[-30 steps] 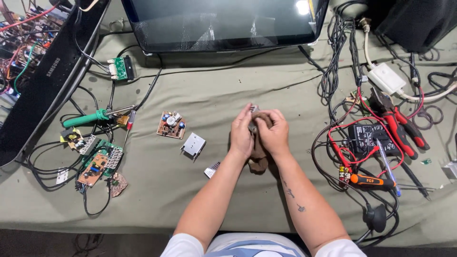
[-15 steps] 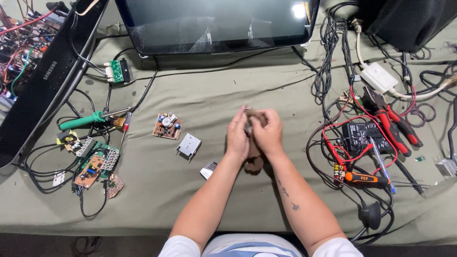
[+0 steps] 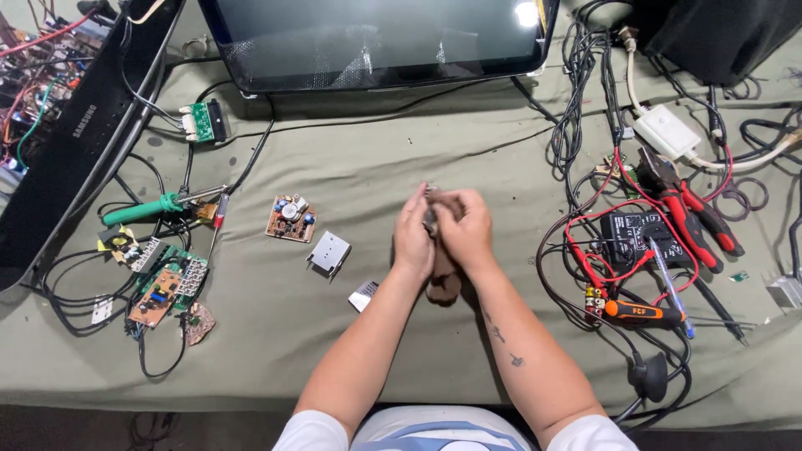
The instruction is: Cleaning and inspecting electronic components including circuit boards and a heat sink using a cloth.
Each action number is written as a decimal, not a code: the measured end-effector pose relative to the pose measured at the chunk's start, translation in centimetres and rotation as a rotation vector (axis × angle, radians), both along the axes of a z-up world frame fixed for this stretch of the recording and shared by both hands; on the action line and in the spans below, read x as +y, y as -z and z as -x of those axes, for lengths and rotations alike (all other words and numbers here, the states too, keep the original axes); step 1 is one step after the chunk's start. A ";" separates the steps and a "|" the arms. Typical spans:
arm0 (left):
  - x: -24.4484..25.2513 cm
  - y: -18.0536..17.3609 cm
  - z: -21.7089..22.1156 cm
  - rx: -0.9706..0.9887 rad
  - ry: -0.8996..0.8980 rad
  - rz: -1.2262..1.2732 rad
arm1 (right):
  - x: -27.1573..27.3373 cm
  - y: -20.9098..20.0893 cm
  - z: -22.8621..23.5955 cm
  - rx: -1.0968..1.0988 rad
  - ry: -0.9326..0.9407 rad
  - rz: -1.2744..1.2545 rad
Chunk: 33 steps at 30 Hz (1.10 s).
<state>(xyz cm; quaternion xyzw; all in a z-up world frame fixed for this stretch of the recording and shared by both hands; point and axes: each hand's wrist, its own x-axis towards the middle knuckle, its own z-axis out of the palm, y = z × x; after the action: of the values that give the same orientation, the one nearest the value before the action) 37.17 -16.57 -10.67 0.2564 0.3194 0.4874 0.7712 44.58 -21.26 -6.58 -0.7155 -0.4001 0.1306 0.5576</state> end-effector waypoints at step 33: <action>-0.7 -2.8 0.2 0.073 0.020 -0.145 | -0.2 -0.9 0.2 0.108 0.022 -0.103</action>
<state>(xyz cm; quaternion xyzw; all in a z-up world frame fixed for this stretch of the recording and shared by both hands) 36.92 -17.29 -7.91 0.3324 0.3085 0.4921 0.7431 44.34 -21.44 -5.69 -0.6822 -0.3677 0.1418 0.6159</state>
